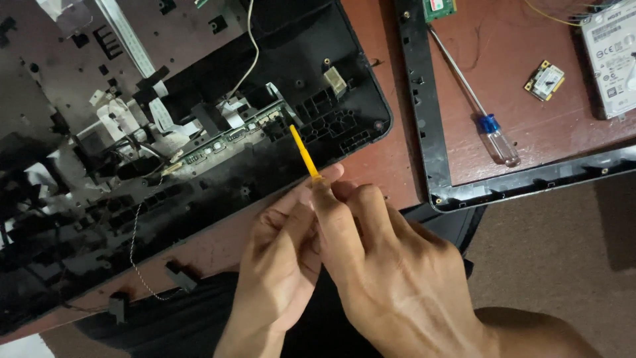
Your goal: The person uses a yellow screwdriver to unscrew and remove a small metal bracket from the internal chassis of a disassembled laptop. They then use the screwdriver to pry and disconnect a ribbon cable from a connector on the motherboard.
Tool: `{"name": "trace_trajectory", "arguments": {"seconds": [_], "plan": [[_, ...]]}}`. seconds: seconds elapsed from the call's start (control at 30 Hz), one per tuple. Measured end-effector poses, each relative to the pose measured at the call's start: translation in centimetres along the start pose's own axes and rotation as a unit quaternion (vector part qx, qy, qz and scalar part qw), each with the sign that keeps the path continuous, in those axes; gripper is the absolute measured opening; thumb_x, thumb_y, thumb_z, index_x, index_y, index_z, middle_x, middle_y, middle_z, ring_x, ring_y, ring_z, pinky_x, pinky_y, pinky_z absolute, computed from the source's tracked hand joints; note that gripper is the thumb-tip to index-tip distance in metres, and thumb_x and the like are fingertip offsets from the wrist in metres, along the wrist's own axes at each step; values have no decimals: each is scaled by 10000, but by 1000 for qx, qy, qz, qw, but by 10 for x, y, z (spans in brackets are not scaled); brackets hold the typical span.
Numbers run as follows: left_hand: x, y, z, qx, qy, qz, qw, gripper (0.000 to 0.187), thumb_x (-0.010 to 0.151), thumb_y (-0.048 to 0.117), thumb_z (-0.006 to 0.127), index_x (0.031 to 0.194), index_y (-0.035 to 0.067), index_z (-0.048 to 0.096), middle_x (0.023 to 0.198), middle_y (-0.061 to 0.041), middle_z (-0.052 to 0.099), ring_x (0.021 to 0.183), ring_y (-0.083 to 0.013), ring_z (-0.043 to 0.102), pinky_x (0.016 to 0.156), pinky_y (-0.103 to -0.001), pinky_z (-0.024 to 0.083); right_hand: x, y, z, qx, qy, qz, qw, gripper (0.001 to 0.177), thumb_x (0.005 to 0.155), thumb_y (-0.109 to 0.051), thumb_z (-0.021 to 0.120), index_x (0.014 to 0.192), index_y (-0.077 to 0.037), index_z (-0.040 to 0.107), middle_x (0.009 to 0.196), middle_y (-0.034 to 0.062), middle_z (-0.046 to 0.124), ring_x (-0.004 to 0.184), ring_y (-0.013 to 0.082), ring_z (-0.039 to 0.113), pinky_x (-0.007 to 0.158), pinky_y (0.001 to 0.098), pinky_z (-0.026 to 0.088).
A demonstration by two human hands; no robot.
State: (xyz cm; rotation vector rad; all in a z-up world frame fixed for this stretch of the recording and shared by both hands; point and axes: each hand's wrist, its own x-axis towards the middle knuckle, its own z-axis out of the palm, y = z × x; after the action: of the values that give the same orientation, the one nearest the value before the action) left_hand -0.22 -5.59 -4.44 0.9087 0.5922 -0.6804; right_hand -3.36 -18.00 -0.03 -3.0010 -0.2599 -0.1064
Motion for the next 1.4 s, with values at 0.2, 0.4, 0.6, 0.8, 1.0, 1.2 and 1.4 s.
{"name": "trace_trajectory", "arguments": {"seconds": [0.2,0.4,0.6,0.8,1.0,1.2,1.4], "plan": [[2,-2,-3,1,-5,2,1000,447,1018,253,569,1352,-5,718,1023,-66,767,828,-88,680,713,-216,570,2,-1,-1,1,10,4,1000,254,1038,-152,554,1287,-121,596,932,10,578,623,102,646,326,277,431],[2,-1,-1,-11,-1,4,1000,412,1012,218,571,1322,-7,722,1113,-119,765,865,-120,664,749,-230,559,3,0,-2,-6,7,1,1000,258,1042,-165,545,1292,-122,595,1001,14,610,633,102,657,326,270,432],[3,-1,0,-16,14,-3,1000,423,1001,198,563,1331,-23,707,1204,-161,768,980,-163,706,779,-243,566,2,2,-1,16,-4,0,1000,299,1023,-143,538,1318,-115,578,1017,31,603,629,122,662,314,288,453],[2,3,5,-14,27,-11,999,449,986,207,560,1332,-41,701,1184,-196,765,1010,-224,720,844,-287,580,2,1,-1,4,4,0,1000,268,1029,-140,545,1293,-121,589,961,19,581,630,117,659,325,282,445],[5,-1,2,-4,27,-6,1000,433,995,230,582,1331,-3,726,1135,-99,774,876,-119,691,731,-235,561,3,1,0,-6,12,3,1000,253,1043,-172,524,1282,-126,596,1015,17,619,686,98,692,355,262,450],[2,1,3,-11,24,-1,1000,486,986,247,557,1365,-28,688,1176,-171,760,1005,-198,702,824,-274,560,2,2,1,10,10,-3,1000,262,1053,-170,529,1301,-103,582,975,36,588,648,128,669,350,283,452],[-7,-4,-5,-12,-14,38,999,512,975,228,564,1410,-35,619,1315,-210,721,1225,-275,684,990,-349,572,3,2,2,6,8,2,1000,242,1079,-198,518,1293,-103,576,903,23,553,598,114,647,339,271,439]]}}
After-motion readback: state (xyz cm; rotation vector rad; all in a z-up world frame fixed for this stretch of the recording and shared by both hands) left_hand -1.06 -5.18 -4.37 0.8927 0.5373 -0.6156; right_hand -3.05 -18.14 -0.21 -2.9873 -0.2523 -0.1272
